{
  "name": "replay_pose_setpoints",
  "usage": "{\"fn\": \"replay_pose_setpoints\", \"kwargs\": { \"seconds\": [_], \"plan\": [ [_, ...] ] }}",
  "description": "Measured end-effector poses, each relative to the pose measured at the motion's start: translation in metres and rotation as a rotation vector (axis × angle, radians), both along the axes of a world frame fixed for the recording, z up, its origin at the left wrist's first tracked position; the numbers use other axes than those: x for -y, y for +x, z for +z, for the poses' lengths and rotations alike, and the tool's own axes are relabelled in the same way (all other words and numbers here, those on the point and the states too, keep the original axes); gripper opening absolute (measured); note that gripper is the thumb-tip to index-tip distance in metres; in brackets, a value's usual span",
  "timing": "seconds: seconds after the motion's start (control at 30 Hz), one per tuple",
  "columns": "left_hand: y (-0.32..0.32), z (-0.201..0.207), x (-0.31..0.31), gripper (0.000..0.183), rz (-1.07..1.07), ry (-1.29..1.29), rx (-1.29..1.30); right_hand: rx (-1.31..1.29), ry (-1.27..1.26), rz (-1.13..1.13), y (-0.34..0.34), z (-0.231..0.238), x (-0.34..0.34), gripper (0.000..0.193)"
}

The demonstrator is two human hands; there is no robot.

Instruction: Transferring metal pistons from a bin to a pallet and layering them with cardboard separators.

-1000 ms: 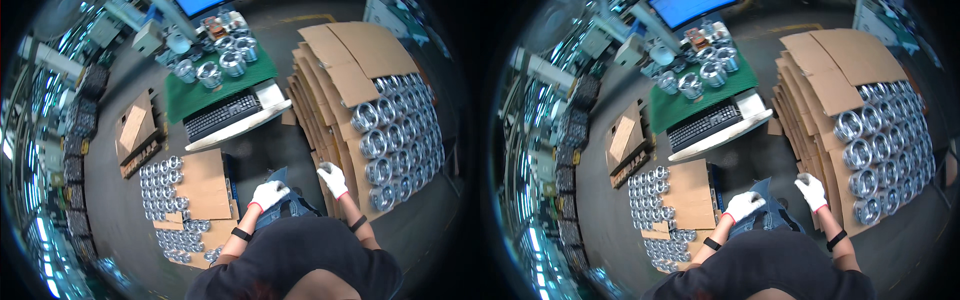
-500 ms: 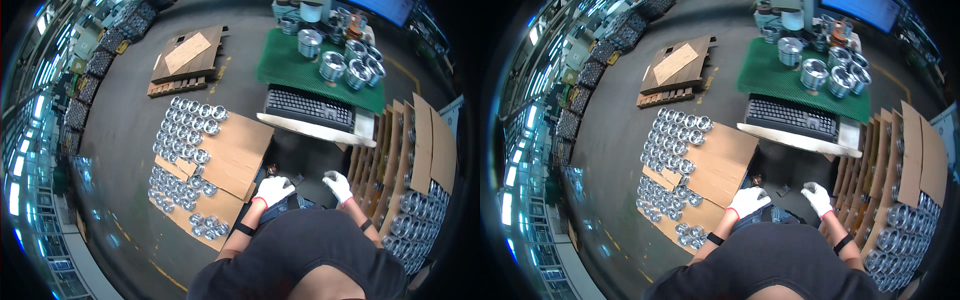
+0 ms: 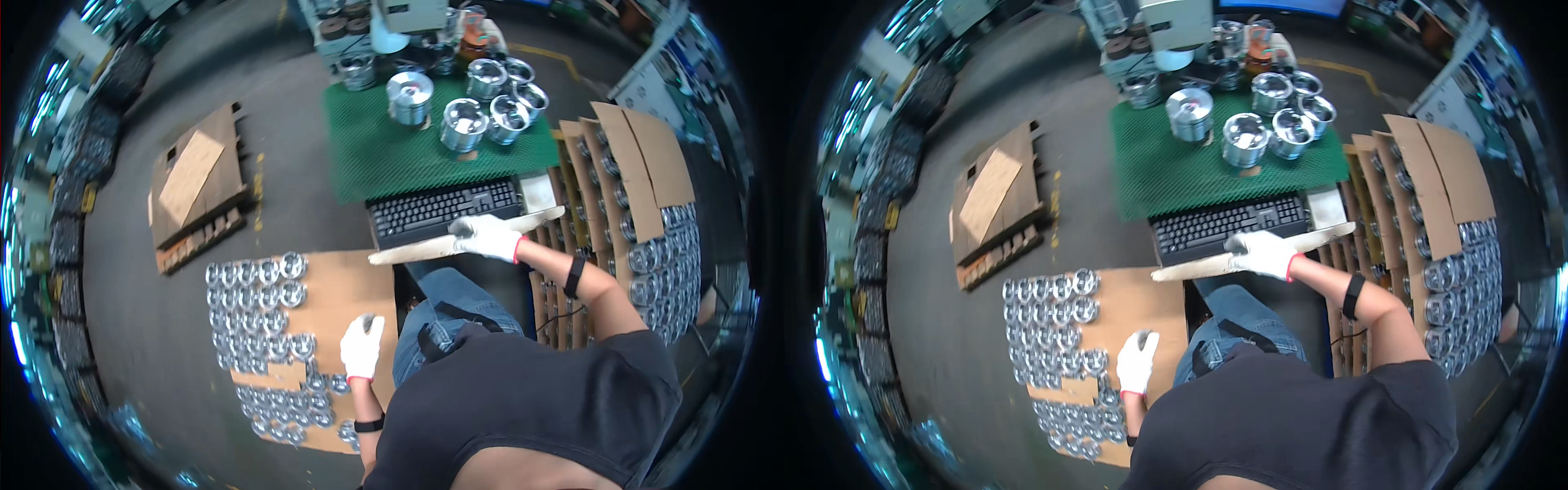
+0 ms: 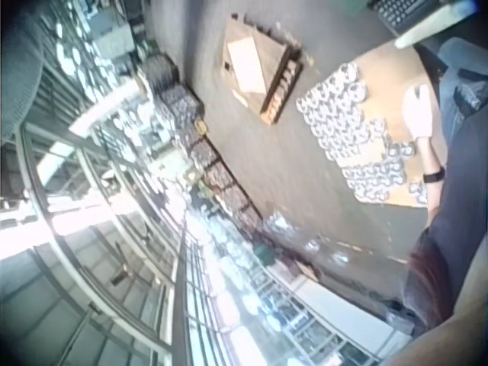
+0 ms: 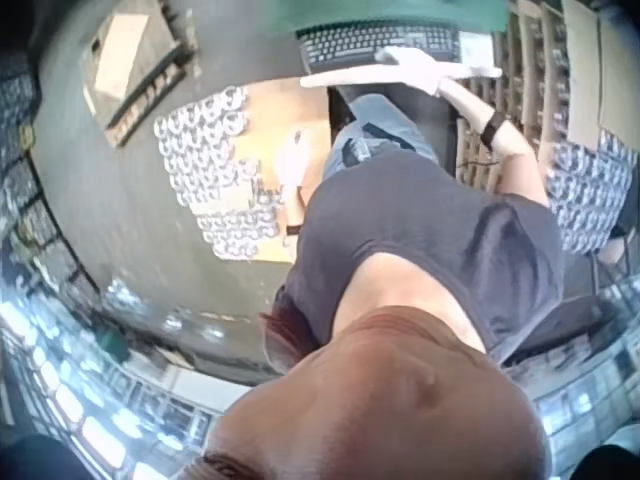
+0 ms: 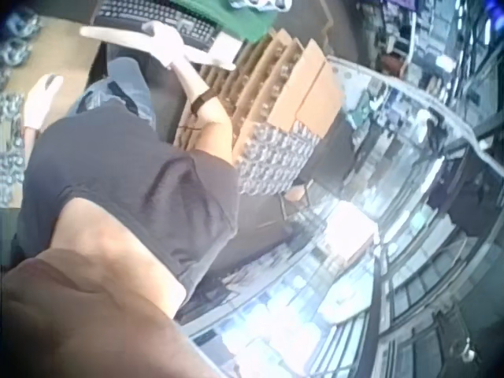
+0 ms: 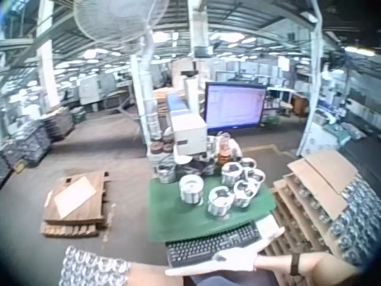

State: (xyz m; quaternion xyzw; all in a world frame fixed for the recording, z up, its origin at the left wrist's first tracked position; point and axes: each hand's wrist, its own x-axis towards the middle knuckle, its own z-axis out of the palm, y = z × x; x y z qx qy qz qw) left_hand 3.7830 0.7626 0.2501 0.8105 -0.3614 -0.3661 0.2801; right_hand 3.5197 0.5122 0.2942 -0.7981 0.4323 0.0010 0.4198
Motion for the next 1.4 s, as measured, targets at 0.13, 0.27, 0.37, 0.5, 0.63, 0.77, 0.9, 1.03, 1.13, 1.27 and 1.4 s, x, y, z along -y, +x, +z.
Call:
{"fn": "replay_pose_setpoints", "kwargs": {
  "seconds": [0.13, 0.27, 0.37, 0.5, 0.63, 0.77, 0.9, 1.03, 1.13, 1.27, 1.4],
  "plan": [
    [0.023, -0.019, 0.023, 0.043, 0.060, 0.029, -0.124, -0.096, -0.461, -0.027, -0.018, 0.012, 0.095, 0.043],
    [0.038, -0.025, 0.078, 0.040, 0.061, 0.000, -0.225, -0.157, -0.869, 0.224, -0.032, 0.011, 0.190, 0.031],
    [0.031, 0.017, 0.154, 0.040, -0.005, 0.021, -0.227, -0.441, -0.756, 0.349, -0.046, -0.035, 0.239, 0.023],
    [0.031, 0.017, 0.197, 0.041, -0.049, -0.027, -0.346, -0.350, -0.967, 0.509, -0.032, -0.047, 0.260, 0.015],
    [0.036, 0.009, 0.194, 0.041, 0.062, -0.053, -0.506, -0.271, -0.853, 0.477, -0.021, -0.033, 0.231, 0.014],
    [0.040, -0.018, 0.189, 0.044, 0.259, -0.012, -0.659, -0.240, -0.703, -0.030, 0.032, -0.022, 0.170, 0.022],
    [0.041, -0.028, 0.221, 0.056, 0.367, -0.136, -1.282, -0.143, 0.109, -0.230, 0.087, 0.037, 0.135, 0.039],
    [0.036, 0.013, 0.265, 0.063, 0.455, -0.169, -1.816, 0.595, 0.824, -0.257, 0.122, 0.084, 0.112, 0.037],
    [0.043, 0.051, 0.252, 0.057, 0.240, -0.388, -2.163, 0.786, 1.052, -0.372, 0.151, 0.112, 0.110, 0.038],
    [0.060, 0.038, 0.226, 0.055, 0.482, -0.742, -1.529, 0.500, 0.536, -0.143, 0.162, 0.094, 0.121, 0.039],
    [0.074, 0.090, 0.238, 0.052, 0.557, -0.775, -1.626, 0.652, 0.796, -0.198, 0.139, 0.077, 0.140, 0.061]
  ]
}}
